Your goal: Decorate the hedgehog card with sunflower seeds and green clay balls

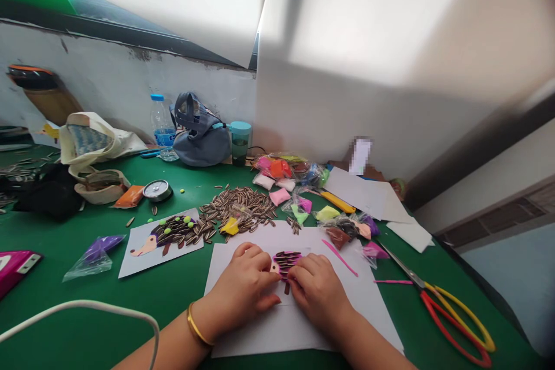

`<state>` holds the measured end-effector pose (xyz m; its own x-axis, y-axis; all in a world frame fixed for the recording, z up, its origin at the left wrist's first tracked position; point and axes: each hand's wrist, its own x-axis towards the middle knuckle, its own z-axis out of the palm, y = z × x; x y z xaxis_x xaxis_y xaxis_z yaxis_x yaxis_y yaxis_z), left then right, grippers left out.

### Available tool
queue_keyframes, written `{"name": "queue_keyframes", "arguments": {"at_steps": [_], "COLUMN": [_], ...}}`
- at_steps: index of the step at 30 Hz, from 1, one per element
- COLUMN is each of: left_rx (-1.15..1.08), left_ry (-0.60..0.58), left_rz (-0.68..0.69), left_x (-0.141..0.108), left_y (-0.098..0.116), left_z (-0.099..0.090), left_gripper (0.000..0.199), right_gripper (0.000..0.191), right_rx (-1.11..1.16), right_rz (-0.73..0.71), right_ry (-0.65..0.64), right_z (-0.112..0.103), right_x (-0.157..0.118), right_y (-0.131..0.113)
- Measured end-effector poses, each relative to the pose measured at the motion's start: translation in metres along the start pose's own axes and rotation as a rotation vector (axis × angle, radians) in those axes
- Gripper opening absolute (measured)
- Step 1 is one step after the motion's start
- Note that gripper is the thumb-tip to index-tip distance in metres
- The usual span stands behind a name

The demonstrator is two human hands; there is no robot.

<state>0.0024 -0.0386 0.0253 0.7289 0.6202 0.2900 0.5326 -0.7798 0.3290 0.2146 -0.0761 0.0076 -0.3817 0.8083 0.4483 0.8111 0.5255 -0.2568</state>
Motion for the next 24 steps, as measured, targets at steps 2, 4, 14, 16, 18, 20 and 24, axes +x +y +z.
{"name": "queue_keyframes", "arguments": {"at_steps": [2, 4, 14, 16, 18, 20, 24], "left_rx": [-0.002, -0.008, 0.004, 0.008, 0.010, 0.009, 0.006], "left_ry": [0.002, -0.002, -0.036, -0.034, -0.027, -0.025, -0.032], "left_rz": [0.019, 0.032, 0.028, 0.029, 0.032, 0.033, 0.026], "left_x": [0.0001, 0.0002, 0.0018, 0.0017, 0.0015, 0.0012, 0.0012], "left_y": [0.0004, 0.0006, 0.0036, 0.0035, 0.0030, 0.0026, 0.0023], "left_z": [0.0016, 0.0037, 0.0062, 0.0067, 0.0075, 0.0081, 0.0076], "left_gripper": [0.028, 0.028, 0.023, 0.021, 0.020, 0.020, 0.021], "right_gripper": [0.009, 0.009, 0.011, 0.011, 0.012, 0.012, 0.012], "right_rx": [-0.027, -0.043, -0.094, -0.109, -0.112, -0.101, -0.069], "right_rz": [-0.007, -0.010, -0.024, -0.028, -0.031, -0.030, -0.018], "right_ry": [-0.005, -0.010, -0.020, -0.016, -0.015, -0.017, -0.015], "right_z": [0.0010, 0.0016, 0.0047, 0.0055, 0.0057, 0.0054, 0.0037], "right_x": [0.0000, -0.0001, -0.0010, -0.0009, -0.0005, 0.0002, 0.0007], "right_y": [-0.0003, -0.0006, 0.0000, 0.0003, 0.0003, 0.0001, -0.0002]}}
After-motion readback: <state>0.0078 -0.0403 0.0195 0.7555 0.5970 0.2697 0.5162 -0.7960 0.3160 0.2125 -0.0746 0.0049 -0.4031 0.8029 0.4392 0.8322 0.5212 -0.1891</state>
